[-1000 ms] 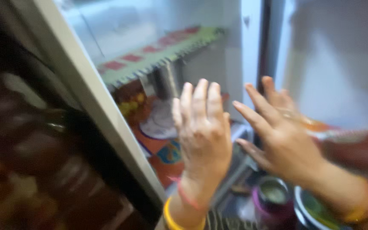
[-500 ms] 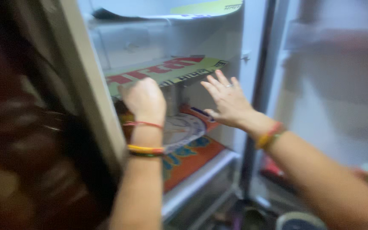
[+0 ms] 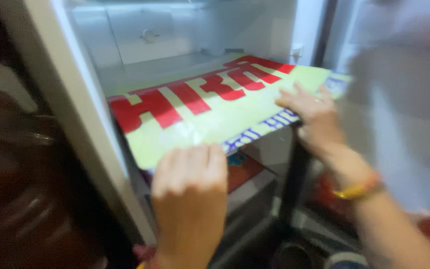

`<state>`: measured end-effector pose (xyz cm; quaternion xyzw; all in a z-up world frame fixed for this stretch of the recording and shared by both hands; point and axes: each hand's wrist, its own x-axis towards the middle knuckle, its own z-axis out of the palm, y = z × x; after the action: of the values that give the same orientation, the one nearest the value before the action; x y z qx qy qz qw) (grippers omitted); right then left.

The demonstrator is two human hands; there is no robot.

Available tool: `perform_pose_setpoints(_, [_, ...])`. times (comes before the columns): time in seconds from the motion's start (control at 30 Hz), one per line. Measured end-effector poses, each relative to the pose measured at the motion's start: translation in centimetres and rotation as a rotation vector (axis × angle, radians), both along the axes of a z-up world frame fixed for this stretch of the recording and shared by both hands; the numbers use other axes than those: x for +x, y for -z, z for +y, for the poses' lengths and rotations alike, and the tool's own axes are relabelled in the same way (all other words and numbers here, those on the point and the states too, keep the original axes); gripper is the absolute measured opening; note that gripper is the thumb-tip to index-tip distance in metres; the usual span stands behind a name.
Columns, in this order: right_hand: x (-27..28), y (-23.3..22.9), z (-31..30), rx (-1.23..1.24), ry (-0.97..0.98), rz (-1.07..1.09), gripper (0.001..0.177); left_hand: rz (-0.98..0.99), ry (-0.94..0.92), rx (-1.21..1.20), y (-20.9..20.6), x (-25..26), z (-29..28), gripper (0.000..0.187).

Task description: The person removes items from a refrigerator, including a tomato puree packet, a steel pot of milk, a bowl of leafy greens, a plastic container, and small steel vessels, and rearranges them on the shelves and door compartments, repositioning a printed paper liner on a shelf.

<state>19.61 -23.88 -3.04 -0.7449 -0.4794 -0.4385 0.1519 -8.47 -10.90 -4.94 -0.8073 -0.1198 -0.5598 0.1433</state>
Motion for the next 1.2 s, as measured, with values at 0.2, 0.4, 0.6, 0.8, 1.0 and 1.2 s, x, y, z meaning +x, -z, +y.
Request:
perform_pose_setpoints(0.2, [-3.6, -0.6, -7.1, -0.323, 0.186, 0.56, 0.054, 0.066, 0.221, 0.112, -1.3, -4.2, -0.7, 0.029])
perform_pose_setpoints(0.4, [-5.8, -2.6, -8.4, -0.364, 0.191, 0.511, 0.03, 0.161, 0.158, -0.107, -3.4, -3.8, -1.8, 0.034])
perform_pose_setpoints(0.6, [-6.7, -2.4, -6.5, -0.294, -0.03, 0.553, 0.034, 0.127, 0.182, -0.095, -0.3, -4.6, -0.1, 0.056])
perform_pose_setpoints(0.8, [-7.6, -2.5, -6.0, -0.378, 0.036, 0.814, 0.033, 0.352, 0.093, -0.266, -0.7, -4.8, 0.5, 0.016])
perform_pose_setpoints(1.0, [-10.4, -2.6, -7.1, 0.016, -0.052, 0.284, 0.038, -0.088, 0.041, -0.06, -3.3, -6.6, -1.7, 0.029])
perform_pose_setpoints(1.2, [-11.0, -1.7, -6.2, 0.327, -0.155, -0.058, 0.036, 0.038, 0.0, 0.49, -6.7, -10.9, -1.2, 0.03])
